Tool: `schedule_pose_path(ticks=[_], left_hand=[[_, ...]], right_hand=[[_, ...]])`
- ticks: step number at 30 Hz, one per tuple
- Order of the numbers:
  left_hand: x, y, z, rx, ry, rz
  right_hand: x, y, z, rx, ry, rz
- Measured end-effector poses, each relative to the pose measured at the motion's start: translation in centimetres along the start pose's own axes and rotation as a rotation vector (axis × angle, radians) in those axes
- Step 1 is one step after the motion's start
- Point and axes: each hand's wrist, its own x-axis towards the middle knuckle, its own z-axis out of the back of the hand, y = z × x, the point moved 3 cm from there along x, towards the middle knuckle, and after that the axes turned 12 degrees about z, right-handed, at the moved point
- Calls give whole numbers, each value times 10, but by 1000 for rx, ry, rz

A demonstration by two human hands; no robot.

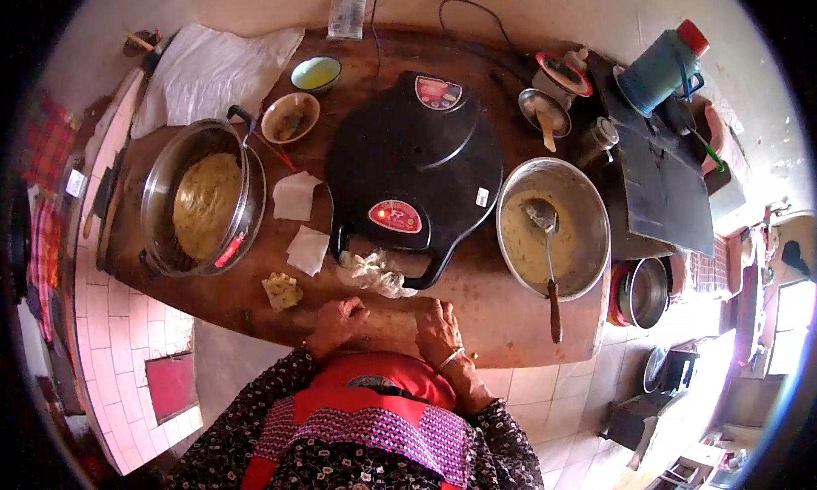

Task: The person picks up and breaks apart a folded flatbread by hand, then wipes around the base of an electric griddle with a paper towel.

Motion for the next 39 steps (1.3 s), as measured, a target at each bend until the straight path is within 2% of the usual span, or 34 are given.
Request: schedule_pose_path(ticks=[11,16,21,30,39], left_hand=[[3,7,-6,-29,-23,-24],[0,5,-2,-8,14,-17],[2,5,-5,-5,-52,-58],[4,7,-5,-93,35,-59],[2,8,-4,-15,9,-55]], right_hand=[[-3,-4,-5,-15,34,-36],[-2,-3,-4,-36,-3,19],[-5,-5,-7,-14,-7,-12],[-3,-7,-8,-14,-8,-26],[-2,-2,-3,-23,22,-22]])
